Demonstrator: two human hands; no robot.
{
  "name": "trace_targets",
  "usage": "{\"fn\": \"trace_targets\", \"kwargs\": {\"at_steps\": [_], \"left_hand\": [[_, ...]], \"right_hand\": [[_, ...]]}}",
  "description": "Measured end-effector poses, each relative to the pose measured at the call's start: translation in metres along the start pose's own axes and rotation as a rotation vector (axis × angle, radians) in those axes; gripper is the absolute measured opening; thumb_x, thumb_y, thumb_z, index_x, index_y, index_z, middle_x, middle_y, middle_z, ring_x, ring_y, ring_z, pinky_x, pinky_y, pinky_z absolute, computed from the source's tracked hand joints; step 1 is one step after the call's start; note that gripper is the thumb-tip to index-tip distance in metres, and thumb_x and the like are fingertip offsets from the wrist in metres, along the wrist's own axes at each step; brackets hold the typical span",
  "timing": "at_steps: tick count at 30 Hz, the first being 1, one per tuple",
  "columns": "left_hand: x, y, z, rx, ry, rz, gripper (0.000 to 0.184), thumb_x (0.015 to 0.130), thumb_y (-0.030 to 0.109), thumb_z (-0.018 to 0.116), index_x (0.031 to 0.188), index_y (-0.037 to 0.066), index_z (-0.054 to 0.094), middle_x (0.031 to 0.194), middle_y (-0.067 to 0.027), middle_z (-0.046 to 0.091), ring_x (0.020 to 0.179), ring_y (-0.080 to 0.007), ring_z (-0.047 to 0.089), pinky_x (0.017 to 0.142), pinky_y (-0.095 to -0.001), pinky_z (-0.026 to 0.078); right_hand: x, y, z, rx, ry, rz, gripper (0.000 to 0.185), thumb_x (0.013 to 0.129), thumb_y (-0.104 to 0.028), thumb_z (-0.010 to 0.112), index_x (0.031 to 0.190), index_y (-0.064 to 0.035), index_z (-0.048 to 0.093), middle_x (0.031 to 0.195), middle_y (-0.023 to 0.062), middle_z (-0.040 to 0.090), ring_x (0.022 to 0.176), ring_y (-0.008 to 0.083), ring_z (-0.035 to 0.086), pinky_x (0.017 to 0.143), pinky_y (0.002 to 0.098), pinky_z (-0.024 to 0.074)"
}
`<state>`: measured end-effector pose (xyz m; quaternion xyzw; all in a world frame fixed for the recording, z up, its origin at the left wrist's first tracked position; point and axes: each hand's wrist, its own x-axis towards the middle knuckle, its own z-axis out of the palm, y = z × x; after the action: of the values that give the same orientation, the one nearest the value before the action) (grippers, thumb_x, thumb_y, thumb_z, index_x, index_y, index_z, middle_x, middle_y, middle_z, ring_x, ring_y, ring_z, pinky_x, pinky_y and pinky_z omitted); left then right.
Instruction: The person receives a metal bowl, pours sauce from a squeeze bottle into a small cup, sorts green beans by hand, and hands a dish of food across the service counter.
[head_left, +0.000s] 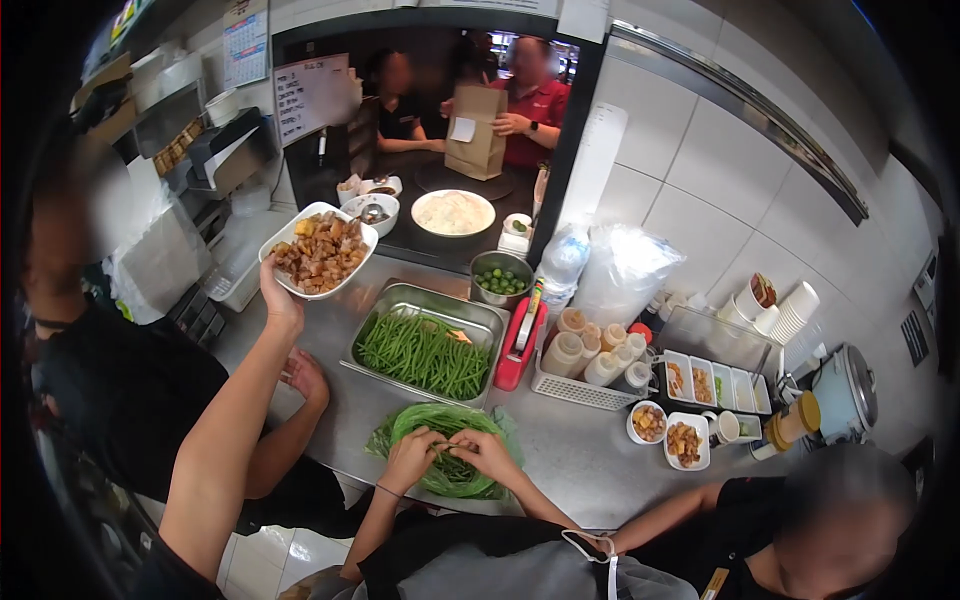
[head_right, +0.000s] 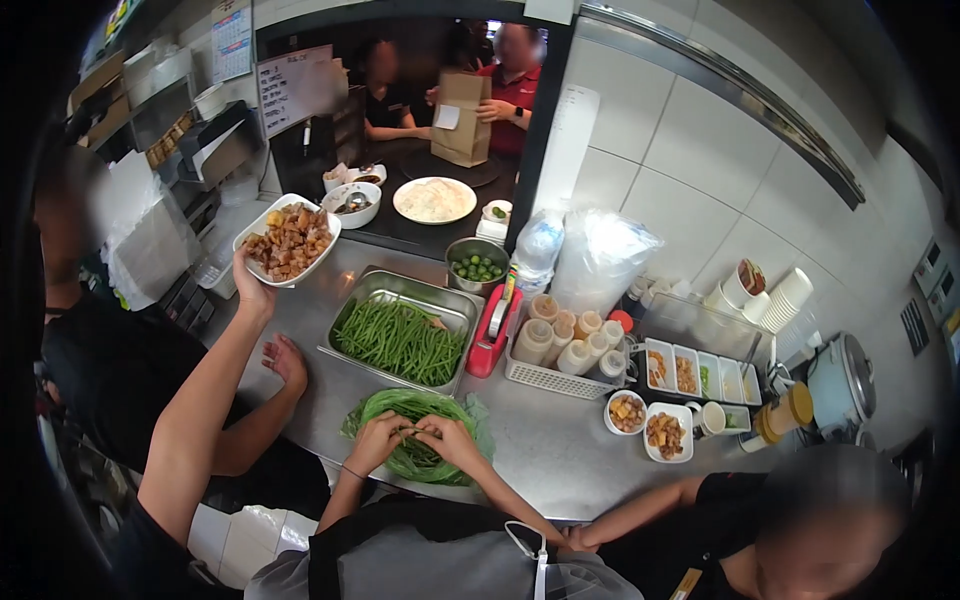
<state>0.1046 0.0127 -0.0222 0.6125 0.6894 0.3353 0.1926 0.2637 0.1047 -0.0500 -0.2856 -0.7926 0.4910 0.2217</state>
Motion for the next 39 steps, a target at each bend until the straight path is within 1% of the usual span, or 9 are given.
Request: {"fn": "trace_targets", "kwargs": {"at_steps": [8, 17, 22, 26, 30, 33, 36, 37, 39], "left_hand": [[-0.007, -0.007, -0.004, 0.01, 0.097, -0.113, 0.013, 0.082, 0.019, 0.062, 0.089, 0.009, 0.064, 0.085, -0.0088, 0.061, 0.076, -0.0316, 0.06, 0.065, -0.0408, 0.047], [-0.009, -0.003, 0.017, -0.067, 0.15, -0.033, 0.015, 0.084, 0.022, 0.061, 0.089, 0.007, 0.063, 0.081, -0.0101, 0.063, 0.071, -0.0296, 0.061, 0.063, -0.0374, 0.047], [-0.005, 0.029, 0.012, -0.489, 0.13, -0.188, 0.017, 0.089, 0.019, 0.057, 0.089, 0.001, 0.059, 0.067, -0.0115, 0.06, 0.056, -0.023, 0.056, 0.057, -0.0311, 0.044], [-0.004, 0.027, 0.012, -0.417, 0.123, -0.091, 0.013, 0.088, 0.014, 0.055, 0.088, 0.002, 0.058, 0.067, -0.0127, 0.06, 0.057, -0.0261, 0.058, 0.056, -0.0345, 0.045], [-0.008, 0.018, 0.013, -0.241, 0.224, -0.017, 0.013, 0.086, 0.015, 0.056, 0.087, 0.002, 0.059, 0.07, -0.0146, 0.06, 0.062, -0.0321, 0.059, 0.058, -0.0384, 0.045], [-0.01, 0.014, 0.004, -0.259, 0.22, -0.204, 0.017, 0.085, 0.019, 0.057, 0.086, 0.002, 0.059, 0.075, -0.0148, 0.062, 0.068, -0.0343, 0.06, 0.061, -0.0396, 0.046], [-0.01, 0.006, 0.006, -0.332, 0.272, -0.139, 0.015, 0.087, 0.013, 0.053, 0.086, -0.002, 0.055, 0.079, -0.0109, 0.064, 0.063, -0.0185, 0.059, 0.059, -0.0299, 0.046], [-0.009, 0.004, 0.007, -0.334, 0.276, -0.141, 0.015, 0.087, 0.013, 0.053, 0.086, -0.002, 0.055, 0.079, -0.0109, 0.064, 0.063, -0.0185, 0.059, 0.059, -0.0299, 0.046], [-0.008, 0.003, 0.01, -0.582, 0.261, -0.13, 0.013, 0.089, 0.011, 0.049, 0.085, -0.002, 0.052, 0.085, -0.0081, 0.064, 0.066, -0.0119, 0.058, 0.062, -0.0276, 0.046]], "right_hand": [[-0.002, 0.005, -0.035, -0.005, -0.013, 0.023, 0.014, 0.082, -0.008, 0.062, 0.092, 0.0003, 0.065, 0.079, 0.0127, 0.065, 0.067, 0.0187, 0.064, 0.059, 0.0294, 0.0477], [0.023, -0.02, -0.021, 0.0, 0.089, -0.185, 0.005, 0.081, -0.004, 0.064, 0.084, -0.0005, 0.064, 0.07, 0.0043, 0.059, 0.06, 0.0109, 0.055, 0.055, 0.0244, 0.042], [0.033, -0.019, -0.017, 1.041, -0.085, 0.216, 0.008, 0.086, -0.007, 0.058, 0.092, -0.0015, 0.059, 0.076, 0.0013, 0.058, 0.064, 0.0085, 0.052, 0.061, 0.0222, 0.042], [0.032, -0.006, -0.021, 1.297, -0.182, 0.342, 0.01, 0.087, -0.01, 0.056, 0.093, -0.0022, 0.058, 0.076, 0.0031, 0.058, 0.066, 0.0101, 0.052, 0.064, 0.0242, 0.043], [0.029, 0.006, -0.028, 1.126, -0.208, 0.315, 0.011, 0.088, -0.013, 0.054, 0.091, -0.0029, 0.06, 0.079, 0.0065, 0.06, 0.065, 0.0126, 0.056, 0.063, 0.0263, 0.0453], [0.026, 0.022, -0.025, -0.378, -0.125, -0.119, 0.023, 0.089, -0.021, 0.057, 0.095, 0.0004, 0.063, 0.083, 0.0059, 0.062, 0.06, 0.0128, 0.058, 0.055, 0.0258, 0.044], [0.018, 0.016, -0.011, -0.079, -0.101, -0.179, 0.022, 0.089, -0.016, 0.057, 0.104, -0.0012, 0.062, 0.082, 0.0034, 0.063, 0.065, 0.0117, 0.06, 0.057, 0.0247, 0.0452], [0.015, 0.0, -0.009, 0.28, -0.221, 0.026, 0.025, 0.089, -0.01, 0.056, 0.112, -0.0023, 0.06, 0.086, 0.0028, 0.065, 0.069, 0.0106, 0.061, 0.059, 0.0231, 0.0464], [0.014, 0.001, -0.005, 0.379, -0.299, 0.092, 0.024, 0.089, -0.009, 0.055, 0.111, -0.001, 0.06, 0.09, 0.004, 0.066, 0.068, 0.0103, 0.06, 0.059, 0.0225, 0.0466]]}}
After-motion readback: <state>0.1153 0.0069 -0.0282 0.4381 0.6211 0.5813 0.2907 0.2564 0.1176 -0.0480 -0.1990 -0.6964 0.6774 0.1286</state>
